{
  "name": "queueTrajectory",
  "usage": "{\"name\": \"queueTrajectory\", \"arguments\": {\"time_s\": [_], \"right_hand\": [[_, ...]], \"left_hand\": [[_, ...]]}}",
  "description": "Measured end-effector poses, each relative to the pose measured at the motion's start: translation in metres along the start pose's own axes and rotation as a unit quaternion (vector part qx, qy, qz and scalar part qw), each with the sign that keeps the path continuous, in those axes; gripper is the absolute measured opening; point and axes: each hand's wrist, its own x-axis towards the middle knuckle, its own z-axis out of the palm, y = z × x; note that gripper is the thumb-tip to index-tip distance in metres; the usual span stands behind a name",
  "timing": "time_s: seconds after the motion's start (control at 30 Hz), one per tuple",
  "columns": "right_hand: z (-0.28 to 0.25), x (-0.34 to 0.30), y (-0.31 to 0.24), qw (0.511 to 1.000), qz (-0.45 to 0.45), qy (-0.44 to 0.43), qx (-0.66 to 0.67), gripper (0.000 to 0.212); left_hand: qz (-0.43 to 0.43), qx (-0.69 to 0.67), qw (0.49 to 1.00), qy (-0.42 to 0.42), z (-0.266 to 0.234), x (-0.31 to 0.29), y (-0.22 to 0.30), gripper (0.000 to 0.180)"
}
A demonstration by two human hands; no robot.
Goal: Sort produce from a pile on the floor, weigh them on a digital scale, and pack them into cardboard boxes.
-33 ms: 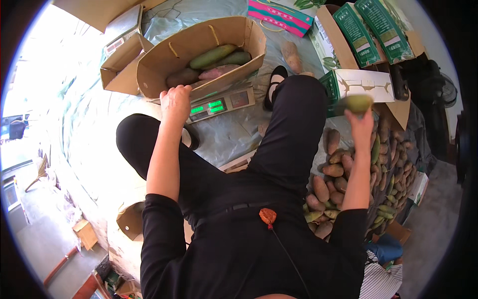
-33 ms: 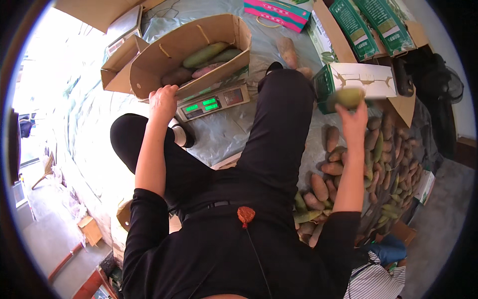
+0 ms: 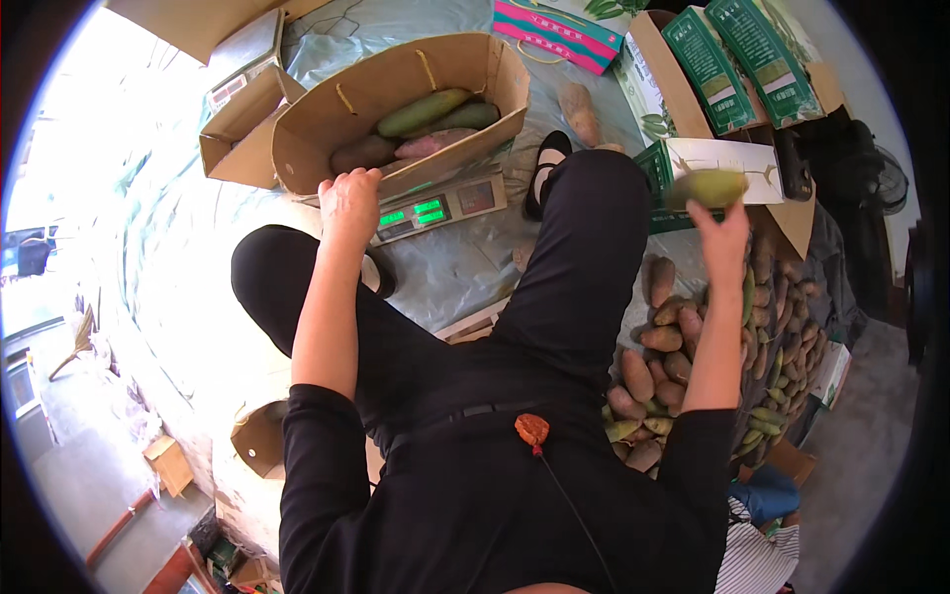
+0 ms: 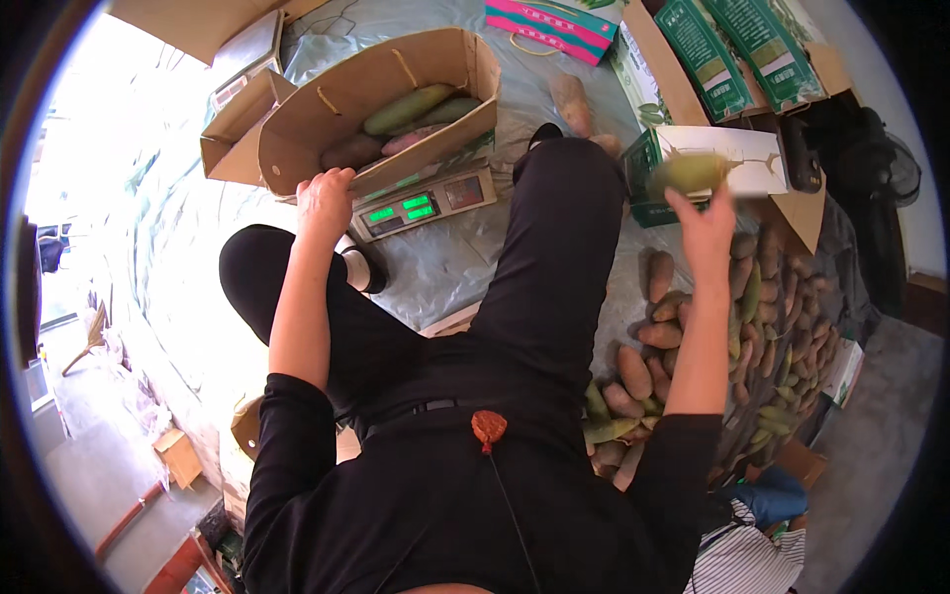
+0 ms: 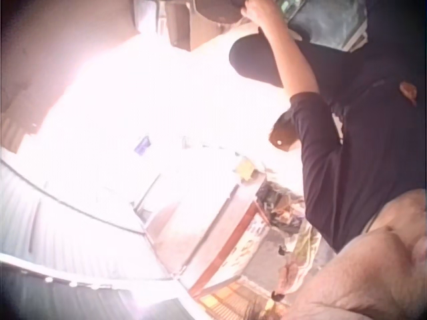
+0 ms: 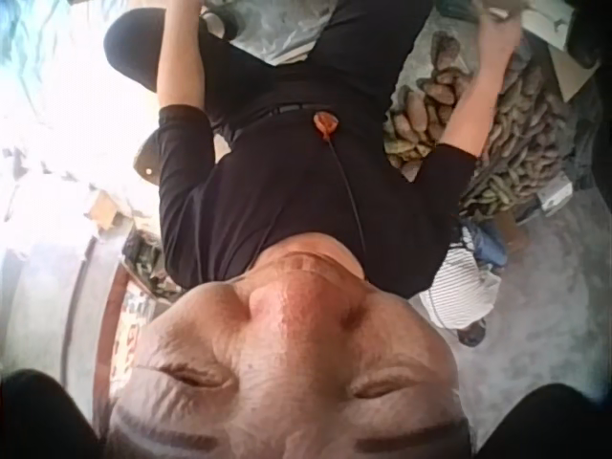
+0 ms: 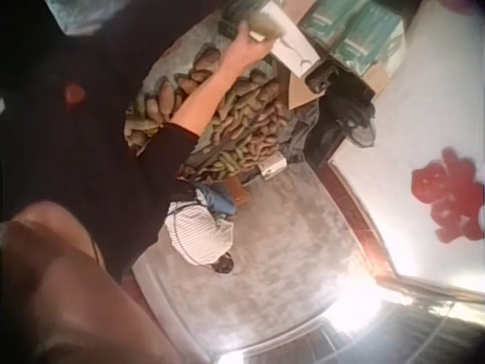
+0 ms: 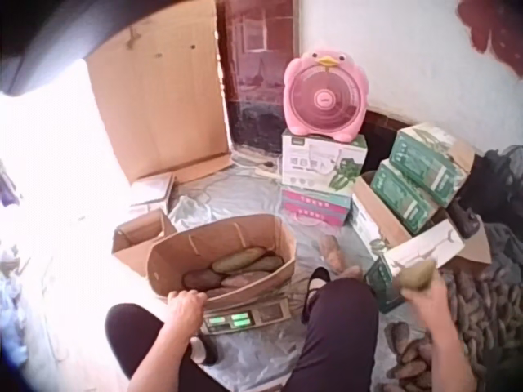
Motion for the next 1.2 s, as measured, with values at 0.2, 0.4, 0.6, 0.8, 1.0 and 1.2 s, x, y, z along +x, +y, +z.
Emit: {"name": "queueTrajectory", "arguments": {"time_s": [0.2, 0.4, 0.6, 0.8, 1.0, 1.2], "right_hand": [[0.054, 0.067, -0.132, 0.969, -0.218, -0.067, 0.091, 0.039], [0.139, 0.06, -0.196, 0.896, -0.408, 0.0, -0.175, 0.042], [0.115, 0.041, -0.167, 0.936, -0.289, -0.142, -0.143, 0.038], [0.031, 0.014, -0.011, 0.991, -0.016, -0.119, -0.067, 0.035], [-0.012, -0.119, 0.146, 0.943, 0.22, -0.16, -0.19, 0.032], [-0.016, -0.319, 0.283, 0.819, 0.174, -0.415, -0.357, 0.034]], "left_hand": [[0.003, 0.001, 1.0, 0.009, -0.002, 0.001, 0.002, 0.021], [0.016, -0.008, 0.999, 0.041, 0.005, 0.001, 0.005, 0.02], [0.006, 0.05, 0.999, 0.016, 0.013, 0.005, -0.008, 0.024], [0.002, 0.037, 0.999, -0.009, 0.008, 0.012, -0.001, 0.036], [-0.003, 0.048, 0.999, -0.004, 0.015, 0.014, -0.013, 0.038], [0.026, 0.008, 0.999, -0.025, 0.028, 0.025, 0.004, 0.038]]}}
